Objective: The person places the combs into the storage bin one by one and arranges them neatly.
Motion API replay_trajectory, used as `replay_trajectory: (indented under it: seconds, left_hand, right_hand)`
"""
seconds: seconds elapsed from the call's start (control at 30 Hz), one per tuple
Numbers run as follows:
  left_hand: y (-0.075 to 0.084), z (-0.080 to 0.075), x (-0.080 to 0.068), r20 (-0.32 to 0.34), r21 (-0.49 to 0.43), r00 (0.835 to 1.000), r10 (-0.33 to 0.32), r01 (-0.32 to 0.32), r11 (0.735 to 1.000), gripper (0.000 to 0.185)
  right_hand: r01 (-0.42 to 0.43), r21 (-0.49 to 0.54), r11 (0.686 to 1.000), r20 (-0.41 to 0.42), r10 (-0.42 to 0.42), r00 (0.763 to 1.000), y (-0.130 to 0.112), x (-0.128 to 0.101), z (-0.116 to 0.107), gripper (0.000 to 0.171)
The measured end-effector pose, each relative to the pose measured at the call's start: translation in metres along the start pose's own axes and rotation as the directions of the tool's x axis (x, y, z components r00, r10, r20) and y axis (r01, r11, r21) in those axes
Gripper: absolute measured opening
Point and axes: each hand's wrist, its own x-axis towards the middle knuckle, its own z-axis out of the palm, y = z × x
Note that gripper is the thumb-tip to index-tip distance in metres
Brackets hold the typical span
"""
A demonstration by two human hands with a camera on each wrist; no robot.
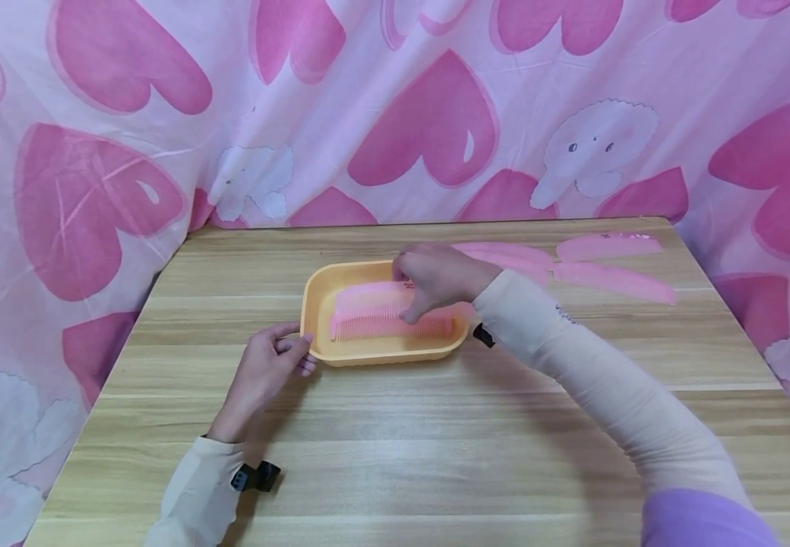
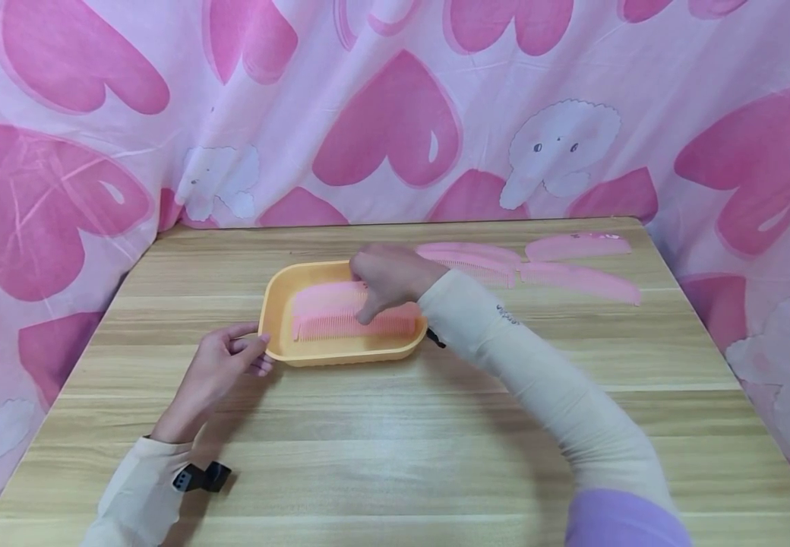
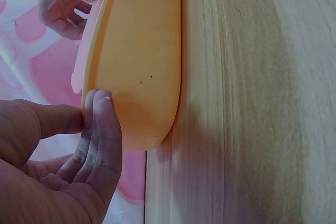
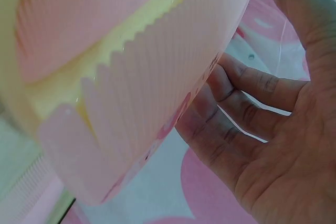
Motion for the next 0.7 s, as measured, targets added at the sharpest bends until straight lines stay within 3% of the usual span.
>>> replay_trajectory:
  seconds: [0.33,0.53,0.7]
  left_hand:
    - [-0.001,0.000,0.001,0.002,-0.009,1.000,0.010,-0.010,1.000,0.040]
    - [-0.001,0.000,0.001,-0.002,-0.010,1.000,0.010,-0.010,1.000,0.040]
    - [0.000,-0.001,0.000,-0.002,-0.010,1.000,0.007,-0.007,1.000,0.040]
  right_hand:
    - [-0.036,-0.018,0.999,0.062,0.037,0.997,-0.008,0.014,0.015,0.037]
    - [-0.074,-0.061,0.995,0.088,0.079,0.993,-0.008,0.018,0.025,0.048]
    - [-0.067,-0.089,0.994,0.074,0.074,0.994,-0.005,0.020,0.032,0.042]
